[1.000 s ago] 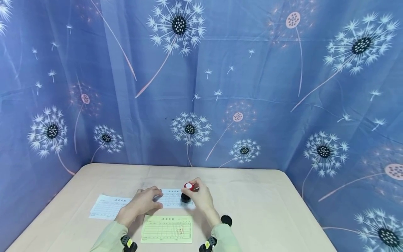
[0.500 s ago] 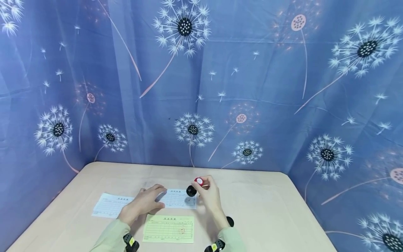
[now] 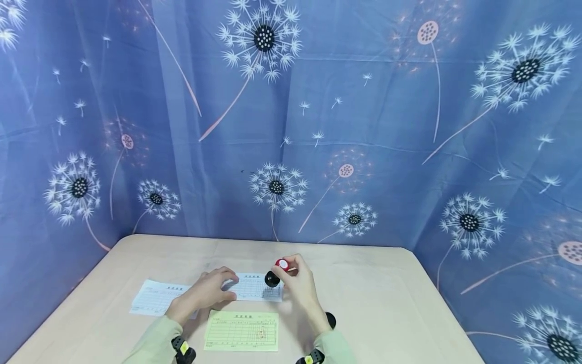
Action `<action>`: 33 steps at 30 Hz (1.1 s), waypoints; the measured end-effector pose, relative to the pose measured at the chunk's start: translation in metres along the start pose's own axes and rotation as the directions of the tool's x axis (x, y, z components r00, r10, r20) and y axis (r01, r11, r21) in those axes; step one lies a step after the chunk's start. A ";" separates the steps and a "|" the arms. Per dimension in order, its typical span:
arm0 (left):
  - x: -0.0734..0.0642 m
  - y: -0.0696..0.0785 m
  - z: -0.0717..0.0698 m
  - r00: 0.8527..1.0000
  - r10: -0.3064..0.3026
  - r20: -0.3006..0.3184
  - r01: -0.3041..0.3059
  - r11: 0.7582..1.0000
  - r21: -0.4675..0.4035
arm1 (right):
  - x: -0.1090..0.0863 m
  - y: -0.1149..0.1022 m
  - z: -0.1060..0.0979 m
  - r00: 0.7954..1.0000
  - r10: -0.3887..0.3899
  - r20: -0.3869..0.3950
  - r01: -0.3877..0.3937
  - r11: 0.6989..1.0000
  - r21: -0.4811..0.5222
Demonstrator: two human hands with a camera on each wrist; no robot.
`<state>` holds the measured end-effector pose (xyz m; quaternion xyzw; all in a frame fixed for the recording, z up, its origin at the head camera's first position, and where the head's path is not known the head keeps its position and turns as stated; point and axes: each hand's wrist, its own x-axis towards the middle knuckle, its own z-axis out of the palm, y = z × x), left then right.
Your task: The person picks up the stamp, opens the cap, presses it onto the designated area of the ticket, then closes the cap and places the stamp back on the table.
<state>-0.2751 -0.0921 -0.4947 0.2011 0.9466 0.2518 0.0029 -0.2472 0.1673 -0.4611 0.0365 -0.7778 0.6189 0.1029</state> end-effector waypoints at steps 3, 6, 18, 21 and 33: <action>0.000 -0.001 -0.001 1.000 0.015 0.003 -0.015 1.000 -0.006 | -0.003 -0.007 0.000 1.000 -0.016 0.008 0.016 1.000 -0.016; -0.001 -0.001 0.000 1.000 0.019 -0.001 -0.019 1.000 0.001 | -0.008 -0.021 -0.001 1.000 -0.028 0.012 0.028 1.000 -0.005; -0.002 0.004 0.002 0.999 0.038 -0.038 -0.037 0.998 0.044 | -0.016 -0.035 -0.006 0.999 -0.039 -0.013 0.039 0.999 0.001; 0.000 0.006 0.002 0.998 0.043 -0.044 -0.040 0.997 0.065 | -0.010 -0.025 -0.007 1.000 -0.020 -0.011 0.020 1.000 0.003; -0.006 0.008 -0.006 0.994 0.086 -0.068 -0.082 0.994 0.068 | 0.000 -0.002 -0.004 0.998 -0.053 -0.016 0.053 0.999 -0.005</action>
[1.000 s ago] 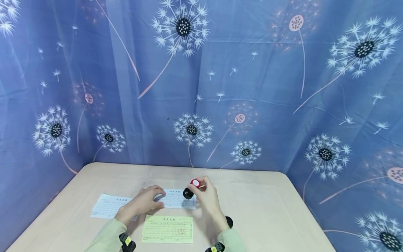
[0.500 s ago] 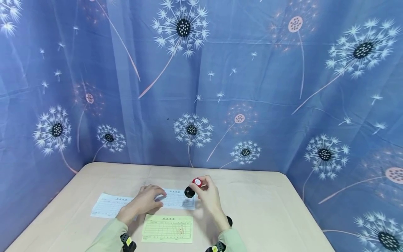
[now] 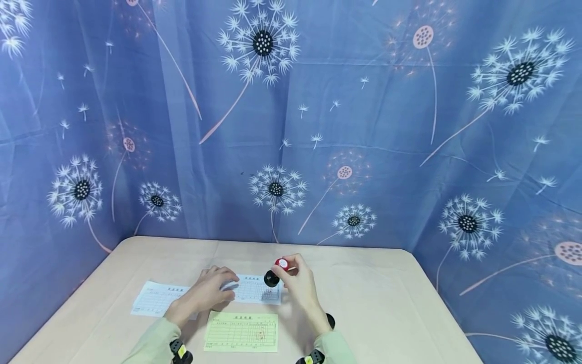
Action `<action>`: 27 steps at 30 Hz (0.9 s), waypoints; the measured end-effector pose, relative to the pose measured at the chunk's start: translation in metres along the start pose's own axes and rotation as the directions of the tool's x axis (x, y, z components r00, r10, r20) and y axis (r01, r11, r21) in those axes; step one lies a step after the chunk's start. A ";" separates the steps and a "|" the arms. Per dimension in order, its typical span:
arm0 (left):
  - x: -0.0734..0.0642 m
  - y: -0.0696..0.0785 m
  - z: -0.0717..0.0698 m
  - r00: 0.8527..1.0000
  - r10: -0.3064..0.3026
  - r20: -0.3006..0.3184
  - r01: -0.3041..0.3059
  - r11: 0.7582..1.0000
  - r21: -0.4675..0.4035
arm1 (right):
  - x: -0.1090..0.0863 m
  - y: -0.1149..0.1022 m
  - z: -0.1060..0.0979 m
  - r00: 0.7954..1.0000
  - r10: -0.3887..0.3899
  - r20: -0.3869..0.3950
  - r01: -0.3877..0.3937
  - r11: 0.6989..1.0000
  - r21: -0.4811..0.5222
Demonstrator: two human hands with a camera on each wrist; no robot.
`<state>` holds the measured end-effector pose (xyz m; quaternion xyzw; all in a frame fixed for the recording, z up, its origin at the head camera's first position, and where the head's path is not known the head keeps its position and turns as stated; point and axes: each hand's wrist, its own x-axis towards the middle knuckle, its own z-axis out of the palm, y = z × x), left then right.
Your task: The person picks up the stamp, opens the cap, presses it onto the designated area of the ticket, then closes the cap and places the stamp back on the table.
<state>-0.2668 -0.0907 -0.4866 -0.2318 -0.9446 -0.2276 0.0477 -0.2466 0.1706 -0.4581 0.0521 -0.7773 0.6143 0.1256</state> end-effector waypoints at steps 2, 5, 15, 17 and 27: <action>-0.001 -0.002 -0.002 1.000 -0.005 -0.005 0.005 1.000 -0.015 | 0.000 -0.001 0.000 1.000 0.001 -0.004 -0.001 1.000 -0.001; -0.005 -0.008 -0.005 1.000 -0.016 -0.011 0.016 0.999 -0.030 | 0.000 -0.002 0.000 1.000 0.001 -0.005 -0.001 1.000 -0.005; -0.030 -0.036 -0.023 0.996 -0.062 -0.063 0.059 0.997 -0.042 | 0.000 -0.002 -0.001 1.000 -0.001 0.001 0.001 1.000 -0.010; -0.034 -0.041 -0.026 0.995 -0.071 -0.071 0.068 0.997 -0.043 | -0.001 -0.002 -0.001 1.000 -0.003 0.002 0.003 1.000 -0.011; -0.056 -0.060 -0.038 0.988 -0.133 -0.076 0.131 0.991 -0.026 | -0.012 -0.031 0.003 0.999 -0.015 0.036 0.015 1.000 -0.004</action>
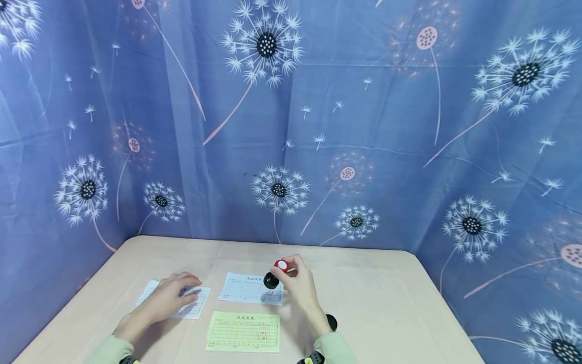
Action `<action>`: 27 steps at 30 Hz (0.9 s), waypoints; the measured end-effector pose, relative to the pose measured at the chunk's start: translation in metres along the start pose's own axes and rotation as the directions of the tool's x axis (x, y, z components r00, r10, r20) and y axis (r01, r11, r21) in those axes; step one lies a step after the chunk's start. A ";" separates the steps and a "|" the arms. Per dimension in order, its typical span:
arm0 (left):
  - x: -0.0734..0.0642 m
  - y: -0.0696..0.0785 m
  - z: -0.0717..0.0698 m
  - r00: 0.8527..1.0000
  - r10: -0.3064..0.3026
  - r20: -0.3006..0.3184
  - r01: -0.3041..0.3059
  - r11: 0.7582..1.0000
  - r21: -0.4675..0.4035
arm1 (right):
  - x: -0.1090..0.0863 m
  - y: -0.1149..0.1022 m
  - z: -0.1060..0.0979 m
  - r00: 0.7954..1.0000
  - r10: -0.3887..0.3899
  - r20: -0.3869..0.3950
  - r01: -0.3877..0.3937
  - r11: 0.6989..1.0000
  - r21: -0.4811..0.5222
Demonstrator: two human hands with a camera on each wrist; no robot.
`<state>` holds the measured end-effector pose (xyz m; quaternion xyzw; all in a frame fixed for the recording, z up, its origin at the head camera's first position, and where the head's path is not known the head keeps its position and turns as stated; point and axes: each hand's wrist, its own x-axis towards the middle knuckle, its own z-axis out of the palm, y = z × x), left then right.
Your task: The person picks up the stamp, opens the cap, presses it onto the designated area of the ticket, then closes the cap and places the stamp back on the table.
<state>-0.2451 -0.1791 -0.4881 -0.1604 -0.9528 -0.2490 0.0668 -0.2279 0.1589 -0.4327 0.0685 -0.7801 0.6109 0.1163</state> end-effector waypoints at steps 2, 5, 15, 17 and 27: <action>-0.004 -0.005 -0.005 1.000 -0.015 0.007 0.015 1.000 0.021 | -0.002 -0.006 -0.001 1.000 0.002 0.008 -0.002 1.000 -0.002; -0.011 -0.014 -0.012 1.000 -0.025 0.012 0.024 0.999 0.046 | -0.003 -0.006 -0.001 1.000 0.010 0.015 -0.010 1.000 -0.004; -0.029 -0.043 -0.030 0.999 -0.035 0.003 0.035 0.998 0.061 | -0.004 -0.008 0.000 1.000 0.022 0.020 -0.021 1.000 -0.014; -0.032 -0.046 -0.033 0.999 -0.037 -0.002 0.037 0.997 0.067 | -0.005 -0.008 0.001 1.000 0.019 0.018 -0.019 1.000 -0.021; -0.041 -0.057 -0.041 1.000 -0.013 -0.029 0.015 0.997 0.074 | -0.007 -0.012 0.002 1.000 -0.005 0.009 0.006 1.000 -0.029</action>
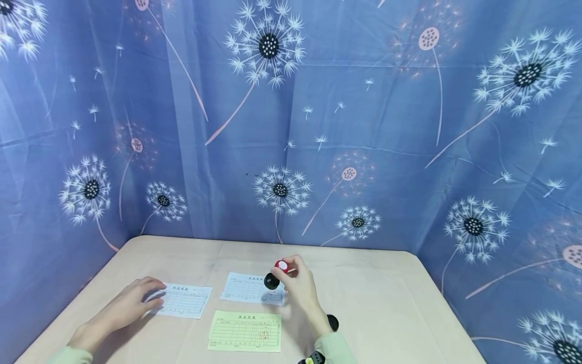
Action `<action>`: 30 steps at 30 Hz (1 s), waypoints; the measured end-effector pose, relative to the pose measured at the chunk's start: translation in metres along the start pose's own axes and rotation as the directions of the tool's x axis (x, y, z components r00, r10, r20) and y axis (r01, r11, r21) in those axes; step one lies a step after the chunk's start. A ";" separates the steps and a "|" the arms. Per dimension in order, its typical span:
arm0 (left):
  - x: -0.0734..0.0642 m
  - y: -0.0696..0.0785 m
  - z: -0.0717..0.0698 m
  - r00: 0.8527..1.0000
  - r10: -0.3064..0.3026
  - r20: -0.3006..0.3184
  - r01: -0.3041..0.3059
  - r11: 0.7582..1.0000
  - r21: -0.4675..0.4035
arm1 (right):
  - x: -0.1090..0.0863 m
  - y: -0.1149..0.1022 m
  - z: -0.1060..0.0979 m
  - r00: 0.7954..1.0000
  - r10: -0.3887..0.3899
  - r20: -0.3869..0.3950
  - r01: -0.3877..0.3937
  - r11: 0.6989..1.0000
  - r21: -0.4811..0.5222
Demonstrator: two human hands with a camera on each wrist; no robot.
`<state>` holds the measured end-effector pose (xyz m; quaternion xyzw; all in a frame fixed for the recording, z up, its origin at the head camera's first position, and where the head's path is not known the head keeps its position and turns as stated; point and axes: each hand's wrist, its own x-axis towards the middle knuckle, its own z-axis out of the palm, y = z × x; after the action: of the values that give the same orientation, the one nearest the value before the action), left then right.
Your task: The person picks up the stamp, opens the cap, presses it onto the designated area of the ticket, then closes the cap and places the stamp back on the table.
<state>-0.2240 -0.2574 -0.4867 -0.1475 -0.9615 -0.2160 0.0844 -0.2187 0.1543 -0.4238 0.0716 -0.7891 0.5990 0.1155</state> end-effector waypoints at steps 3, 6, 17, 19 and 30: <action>-0.001 -0.001 -0.001 1.000 0.005 -0.002 -0.005 1.000 -0.004 | 0.000 0.001 -0.001 1.000 -0.007 0.001 0.007 1.000 -0.006; -0.001 -0.003 -0.001 1.000 0.001 0.006 -0.001 1.000 -0.002 | 0.000 0.001 0.000 1.000 -0.005 0.008 0.005 1.000 -0.001; -0.001 -0.010 0.001 0.996 -0.034 0.077 0.036 0.999 -0.019 | 0.001 -0.003 -0.005 1.000 0.006 0.004 -0.006 1.000 0.018; 0.001 -0.010 0.000 0.996 -0.039 0.080 0.040 0.999 -0.007 | 0.000 -0.003 -0.005 1.000 0.002 0.006 -0.002 1.000 0.020; 0.014 -0.002 -0.005 0.976 -0.148 0.160 0.142 0.989 0.050 | 0.012 0.033 -0.004 1.000 -0.002 -0.019 0.003 1.000 0.011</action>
<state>-0.2377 -0.2579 -0.4796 -0.0927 -0.9773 -0.1903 -0.0079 -0.2376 0.1679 -0.4499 0.0676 -0.7846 0.6039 0.1232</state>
